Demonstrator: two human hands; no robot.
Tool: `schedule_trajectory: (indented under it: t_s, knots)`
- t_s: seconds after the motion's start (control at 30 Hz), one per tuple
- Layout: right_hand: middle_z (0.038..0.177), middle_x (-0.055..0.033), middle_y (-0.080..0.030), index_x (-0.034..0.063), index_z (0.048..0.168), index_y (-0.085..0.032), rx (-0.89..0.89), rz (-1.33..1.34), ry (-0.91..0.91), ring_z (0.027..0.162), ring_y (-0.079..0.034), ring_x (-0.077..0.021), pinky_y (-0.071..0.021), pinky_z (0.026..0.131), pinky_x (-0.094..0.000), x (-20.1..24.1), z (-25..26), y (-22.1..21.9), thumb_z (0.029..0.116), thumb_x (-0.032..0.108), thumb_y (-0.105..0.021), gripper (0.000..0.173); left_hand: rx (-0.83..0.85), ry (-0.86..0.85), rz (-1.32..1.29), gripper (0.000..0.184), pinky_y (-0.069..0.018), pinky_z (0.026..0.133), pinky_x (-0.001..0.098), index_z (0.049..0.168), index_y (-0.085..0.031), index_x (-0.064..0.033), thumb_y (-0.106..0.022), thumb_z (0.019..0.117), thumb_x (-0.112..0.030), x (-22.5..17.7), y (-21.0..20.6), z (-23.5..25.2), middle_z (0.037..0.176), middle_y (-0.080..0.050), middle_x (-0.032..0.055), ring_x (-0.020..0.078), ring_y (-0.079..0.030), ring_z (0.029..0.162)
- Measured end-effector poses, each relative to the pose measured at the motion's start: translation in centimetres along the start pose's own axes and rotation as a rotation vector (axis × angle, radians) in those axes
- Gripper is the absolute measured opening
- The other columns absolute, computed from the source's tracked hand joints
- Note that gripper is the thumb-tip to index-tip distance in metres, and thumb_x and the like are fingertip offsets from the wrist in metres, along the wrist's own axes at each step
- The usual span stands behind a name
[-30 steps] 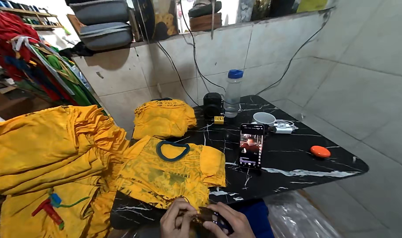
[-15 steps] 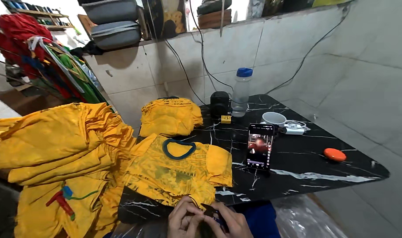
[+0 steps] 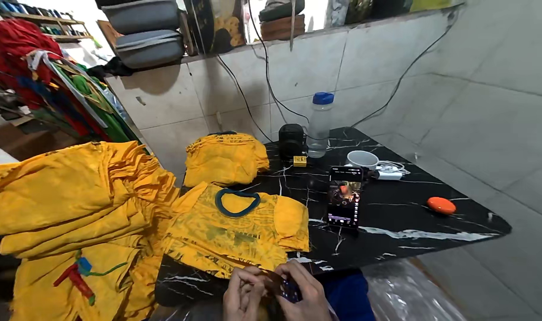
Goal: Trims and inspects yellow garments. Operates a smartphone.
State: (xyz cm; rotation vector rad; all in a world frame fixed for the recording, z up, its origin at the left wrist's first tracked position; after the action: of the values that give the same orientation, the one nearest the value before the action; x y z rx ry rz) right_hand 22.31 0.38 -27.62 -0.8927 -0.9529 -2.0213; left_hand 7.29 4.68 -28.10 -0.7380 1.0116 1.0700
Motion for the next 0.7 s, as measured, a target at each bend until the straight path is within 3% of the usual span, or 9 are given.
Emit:
schedule_trajectory:
  t_s: [0.03,0.1,0.17,0.2,0.27,0.33,0.4,0.57,0.7]
  knots:
    - [0.093,-0.0104,-0.070,0.0010,0.100,-0.073,0.009,0.035,-0.006,0.082,-0.068,-0.0119,-0.0582,0.074,-0.0239,-0.2,0.0,-0.1,0.0853,0.009,-0.077,0.017,0.052,-0.010,0.025,0.005,-0.0645,0.082,0.0318,0.103,-0.056,-0.0023,-0.060,0.1003,-0.002,-0.3,0.0,0.2,0.119,-0.070,0.0101,0.0152,-0.074,0.097]
    - [0.093,-0.0095,-0.071,-0.0009,0.100,-0.074,0.052,0.171,-0.088,0.084,-0.068,-0.0115,-0.0583,0.077,-0.0259,-1.4,0.0,-0.4,0.0926,0.006,-0.070,0.011,0.264,-0.049,0.160,0.006,-0.0625,0.093,0.0363,0.096,-0.070,0.0019,-0.066,0.0968,-0.002,-0.8,-0.3,0.4,0.126,-0.068,0.0165,0.0222,-0.070,0.112]
    - [0.092,-0.0056,-0.071,-0.0004,0.100,-0.073,0.103,0.344,-0.210,0.084,-0.067,-0.0086,-0.0573,0.076,-0.0261,-2.9,-0.2,-0.7,0.0972,0.008,-0.066,0.011,0.471,-0.066,0.318,0.022,-0.0537,0.108,0.0389,0.100,-0.079,-0.0025,-0.058,0.0961,0.004,-1.3,-0.7,0.0,0.135,-0.063,0.0183,0.0237,-0.061,0.127]
    - [0.093,-0.0037,-0.072,0.0003,0.101,-0.073,0.122,0.419,-0.254,0.084,-0.068,-0.0072,-0.0580,0.076,-0.0257,-3.3,-0.3,-0.8,0.0974,0.007,-0.065,0.010,0.481,-0.080,0.358,0.029,-0.0540,0.108,0.0393,0.106,-0.078,-0.0036,-0.053,0.0969,0.006,-1.4,-0.6,-0.1,0.135,-0.065,0.0165,0.0230,-0.062,0.127]
    - [0.090,-0.0018,-0.071,0.0014,0.102,-0.073,0.149,0.544,-0.329,0.073,-0.064,-0.0054,-0.0549,0.066,-0.0240,-3.8,-0.6,-1.0,0.0973,0.004,-0.065,0.010,0.344,-0.075,0.372,0.020,-0.0598,0.099,0.0375,0.113,-0.072,0.0005,-0.058,0.0988,0.003,-1.6,0.1,0.3,0.120,-0.073,0.0115,0.0188,-0.071,0.112]
    - [0.080,0.0005,-0.068,0.0038,0.103,-0.073,0.183,0.637,-0.422,0.055,-0.052,-0.0026,-0.0443,0.049,-0.0207,-4.3,-1.1,-1.5,0.0978,0.007,-0.066,0.009,0.184,-0.065,0.396,0.027,-0.0632,0.090,0.0346,0.112,-0.070,0.0021,-0.078,0.0895,-0.008,-1.4,0.4,0.4,0.110,-0.074,0.0093,0.0158,-0.073,0.100]
    - [0.070,0.0008,-0.063,0.0051,0.104,-0.072,0.215,0.754,-0.527,0.045,-0.041,-0.0014,-0.0353,0.040,-0.0192,-4.8,-1.6,-2.1,0.0986,0.009,-0.067,0.009,0.068,-0.141,0.469,0.032,-0.0623,0.087,0.0294,0.105,-0.073,-0.0002,-0.087,0.0819,-0.017,-1.6,0.0,0.1,0.106,-0.074,0.0081,0.0124,-0.072,0.097]
    - [0.061,0.0049,-0.053,0.0087,0.102,-0.071,0.226,0.837,-0.633,0.042,-0.036,0.0006,-0.0311,0.039,-0.0178,-5.4,-2.2,-2.3,0.0996,0.011,-0.065,0.007,-0.038,-0.399,0.710,0.009,-0.0578,0.086,0.0211,0.099,-0.079,-0.0048,-0.072,0.0938,-0.008,-2.5,-1.1,-1.5,0.091,-0.073,0.0062,0.0109,-0.070,0.090]
    - [0.063,0.0056,-0.053,0.0099,0.105,-0.069,0.208,0.844,-0.647,0.045,-0.036,0.0006,-0.0304,0.040,-0.0176,-5.5,-2.1,-2.2,0.1007,0.013,-0.064,0.007,0.064,-0.352,0.555,0.007,-0.0581,0.088,0.0206,0.094,-0.074,-0.0041,-0.069,0.0961,-0.009,-3.1,-1.3,-1.5,0.094,-0.073,0.0053,0.0085,-0.070,0.093]
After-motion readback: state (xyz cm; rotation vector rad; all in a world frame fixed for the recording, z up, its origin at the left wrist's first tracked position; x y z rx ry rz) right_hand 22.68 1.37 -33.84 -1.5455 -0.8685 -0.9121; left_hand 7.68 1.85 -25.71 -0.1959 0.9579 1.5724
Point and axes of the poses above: each hand's wrist, its own z-axis towards the middle knuckle, its own y-axis out of the back of the hand, x = y × z, the point moved 10 cm from there along z, towards the middle knuckle
